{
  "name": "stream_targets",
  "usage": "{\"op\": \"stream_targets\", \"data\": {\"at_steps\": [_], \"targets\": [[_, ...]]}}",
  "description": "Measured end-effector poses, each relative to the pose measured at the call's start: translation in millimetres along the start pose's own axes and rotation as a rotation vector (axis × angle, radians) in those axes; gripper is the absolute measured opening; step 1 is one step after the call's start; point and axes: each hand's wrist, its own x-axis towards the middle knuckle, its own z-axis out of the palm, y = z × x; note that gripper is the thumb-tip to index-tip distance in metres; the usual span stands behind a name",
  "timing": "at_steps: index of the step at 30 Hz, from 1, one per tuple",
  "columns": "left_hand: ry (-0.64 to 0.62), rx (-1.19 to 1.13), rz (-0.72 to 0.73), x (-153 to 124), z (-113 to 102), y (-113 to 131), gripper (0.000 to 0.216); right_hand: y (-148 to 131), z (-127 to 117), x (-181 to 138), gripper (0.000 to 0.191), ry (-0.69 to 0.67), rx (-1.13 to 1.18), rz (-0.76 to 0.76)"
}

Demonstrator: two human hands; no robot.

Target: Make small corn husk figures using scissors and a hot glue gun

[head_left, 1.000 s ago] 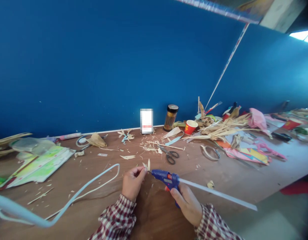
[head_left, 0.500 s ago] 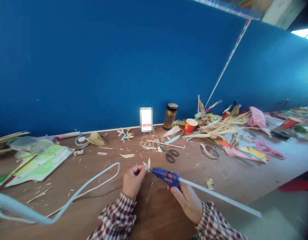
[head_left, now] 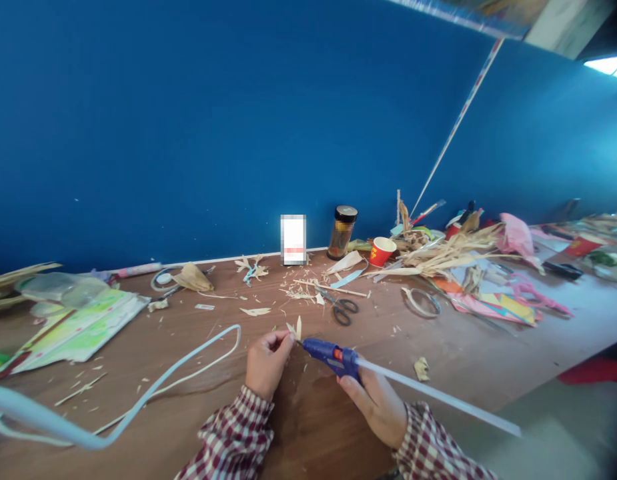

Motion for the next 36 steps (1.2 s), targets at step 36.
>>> {"op": "stream_targets", "data": {"at_steps": [36], "targets": [[0.003,0.018,-0.001,1,0,-4,0.028,-4,-9,-6,0.03,0.034,-0.068,0.03]]}}
